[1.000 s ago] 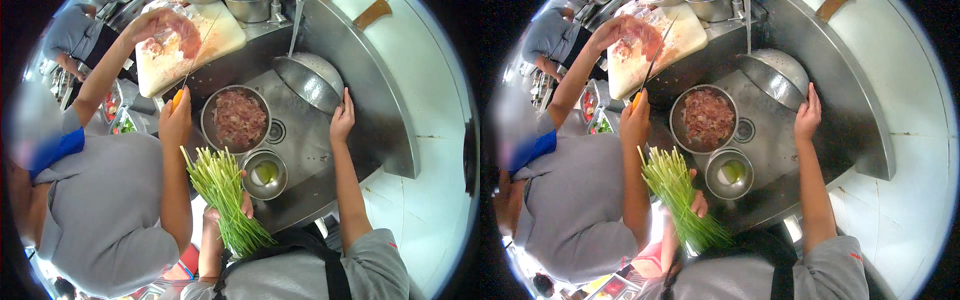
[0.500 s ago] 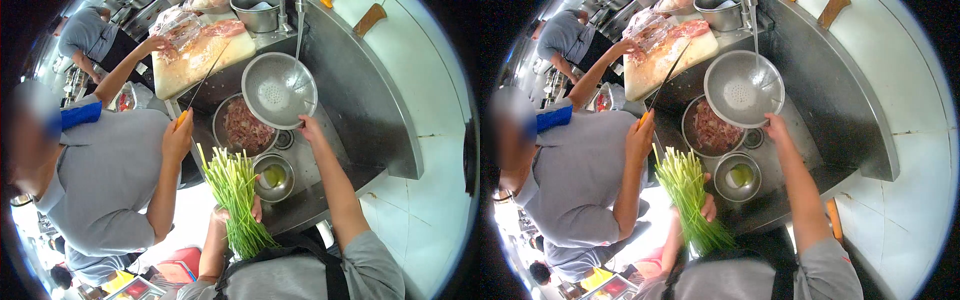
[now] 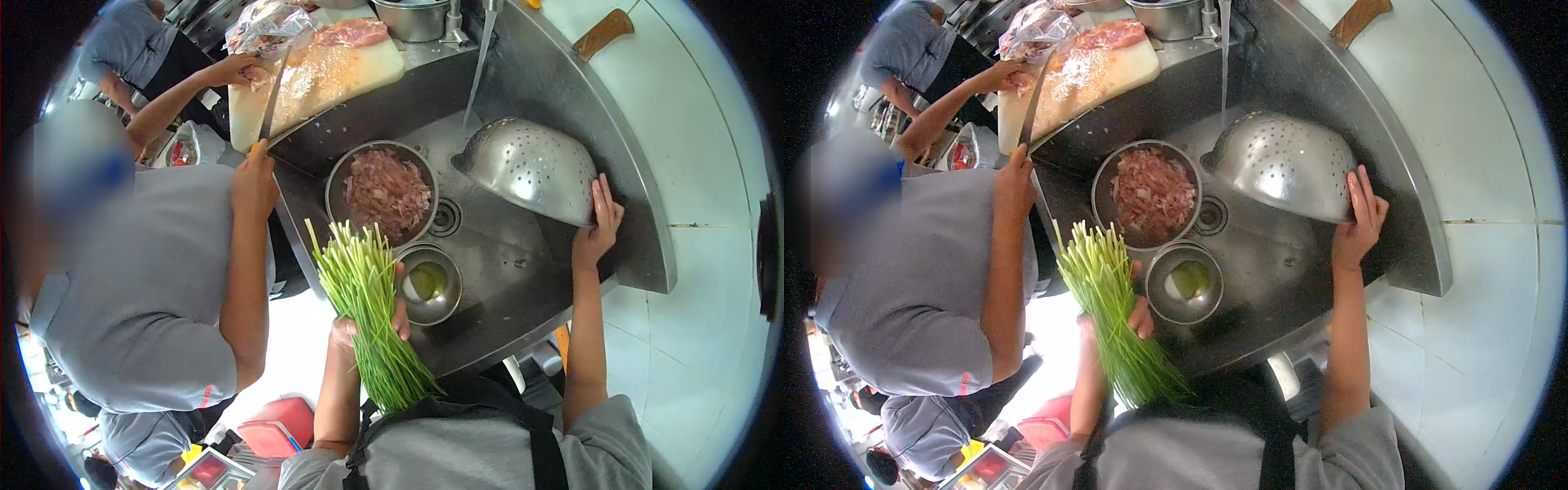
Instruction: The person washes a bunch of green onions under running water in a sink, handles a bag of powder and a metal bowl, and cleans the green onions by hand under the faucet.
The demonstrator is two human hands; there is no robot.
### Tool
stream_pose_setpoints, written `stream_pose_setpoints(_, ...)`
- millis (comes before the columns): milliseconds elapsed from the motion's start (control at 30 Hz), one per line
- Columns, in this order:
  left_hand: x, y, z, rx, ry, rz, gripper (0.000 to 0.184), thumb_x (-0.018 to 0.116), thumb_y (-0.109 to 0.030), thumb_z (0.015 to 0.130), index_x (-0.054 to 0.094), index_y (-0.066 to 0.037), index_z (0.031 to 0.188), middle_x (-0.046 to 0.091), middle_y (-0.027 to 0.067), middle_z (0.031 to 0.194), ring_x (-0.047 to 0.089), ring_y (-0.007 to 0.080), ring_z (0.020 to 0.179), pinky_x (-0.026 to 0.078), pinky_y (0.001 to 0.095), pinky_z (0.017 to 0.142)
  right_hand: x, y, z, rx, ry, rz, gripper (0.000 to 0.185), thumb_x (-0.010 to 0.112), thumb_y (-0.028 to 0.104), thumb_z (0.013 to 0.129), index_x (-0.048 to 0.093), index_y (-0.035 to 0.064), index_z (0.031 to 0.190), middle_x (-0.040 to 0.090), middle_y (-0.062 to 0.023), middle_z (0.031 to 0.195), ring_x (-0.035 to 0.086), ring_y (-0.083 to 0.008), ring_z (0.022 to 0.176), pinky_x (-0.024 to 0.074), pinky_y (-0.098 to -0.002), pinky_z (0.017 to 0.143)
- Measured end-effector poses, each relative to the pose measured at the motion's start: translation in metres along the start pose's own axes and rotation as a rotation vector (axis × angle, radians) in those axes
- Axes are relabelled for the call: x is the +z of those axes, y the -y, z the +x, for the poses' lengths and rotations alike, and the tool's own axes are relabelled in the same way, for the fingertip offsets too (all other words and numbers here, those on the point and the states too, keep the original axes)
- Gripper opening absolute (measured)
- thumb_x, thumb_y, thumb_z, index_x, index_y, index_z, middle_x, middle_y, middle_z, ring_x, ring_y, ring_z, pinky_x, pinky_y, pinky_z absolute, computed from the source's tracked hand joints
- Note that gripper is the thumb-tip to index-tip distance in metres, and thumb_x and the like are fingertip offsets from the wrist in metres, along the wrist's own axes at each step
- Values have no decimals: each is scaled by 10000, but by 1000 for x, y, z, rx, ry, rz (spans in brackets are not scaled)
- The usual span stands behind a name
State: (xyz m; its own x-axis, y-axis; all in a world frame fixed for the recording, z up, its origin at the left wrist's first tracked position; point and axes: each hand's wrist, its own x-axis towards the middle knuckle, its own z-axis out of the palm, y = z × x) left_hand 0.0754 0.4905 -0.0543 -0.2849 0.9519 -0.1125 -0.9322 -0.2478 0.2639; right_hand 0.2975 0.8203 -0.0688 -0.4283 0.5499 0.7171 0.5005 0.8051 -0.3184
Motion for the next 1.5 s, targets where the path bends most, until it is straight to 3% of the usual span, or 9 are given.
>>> stream_pose_setpoints(167, -11, 8, 25, -34, -25, 9, 999, 732, -201, 533, 272, -120, 1416, 354, 136, 1415, 551, 259, 698, 521, 433, 599, 13, 18, -6, 217, 92, 86, 476, 467, 5, 847, 497, 122, 1307, 490, -102, 1345, 447, -252, 1230, 331, -376, 993)
stream_pose_setpoints(233, -9, 15, 38, -27, -53, -2, 981, 718, -229, 552, 268, -76, 1411, 362, 136, 1402, 545, 250, 697, 521, 418, 593, 49, 12, -33, 503, 165, 139, 453, 453, 13, 880, 469, 113, 1321, 528, -143, 1279, 544, -331, 1086, 401, -401, 929)
stream_pose_setpoints(267, -8, 17, 46, -41, -64, -7, 975, 714, -236, 559, 267, -64, 1409, 361, 135, 1402, 543, 248, 697, 521, 414, 593, 68, -3, -46, 1019, 439, 93, 383, 501, 67, 863, 508, 48, 1245, 567, -200, 1186, 584, -363, 1017, 445, -418, 852)
stream_pose_setpoints(400, -24, 29, 81, -220, -50, -24, 939, 701, -279, 603, 271, -41, 1403, 434, 141, 1308, 555, 253, 729, 519, 399, 614, 176, -83, -155, 1447, 418, 474, 332, 544, 97, 848, 497, -17, 1156, 572, -168, 1126, 599, -252, 922, 479, -374, 774)
stream_pose_setpoints(500, -39, 37, 121, -330, -59, 110, 917, 661, -369, 642, 265, -87, 1419, 543, 136, 866, 537, 278, 746, 474, 426, 712, 207, -85, -165, 1501, 78, 768, 313, 556, 94, 806, 539, -56, 1081, 622, -192, 1013, 613, -324, 901, 459, -377, 805)
stream_pose_setpoints(800, -125, 64, 222, -578, -327, 337, 602, 671, -343, 727, 499, 25, 1172, 607, 200, 1034, 613, 333, 959, 500, 457, 851, 178, -71, -149, 1348, 276, 528, 341, 574, 123, 796, 538, -3, 1110, 621, -178, 956, 606, -298, 883, 466, -392, 766)
stream_pose_setpoints(1000, -109, 69, 201, -616, -273, 163, 644, 658, -318, 692, 471, -34, 1239, 595, 182, 1044, 594, 344, 961, 478, 461, 864, 143, -87, -143, 1841, 735, 608, 315, 566, 135, 798, 526, 24, 1090, 583, -120, 994, 580, -253, 850, 486, -408, 658)
stream_pose_setpoints(1300, -99, 49, 212, -512, -209, 99, 670, 677, -293, 692, 458, -26, 1266, 595, 166, 1043, 616, 363, 932, 499, 475, 846, 269, -65, -191, 1700, 426, 1033, 342, 528, 223, 856, 497, 65, 1157, 562, -112, 1075, 572, -228, 875, 497, -379, 691)
stream_pose_setpoints(1500, -102, 39, 209, -552, -265, 144, 732, 683, -344, 665, 435, -43, 1285, 592, 170, 1056, 596, 357, 964, 473, 468, 891, 241, 6, -135, 2172, -198, 1476, 487, 389, 436, 913, 479, 71, 1224, 568, -109, 1131, 589, -232, 911, 505, -359, 755)
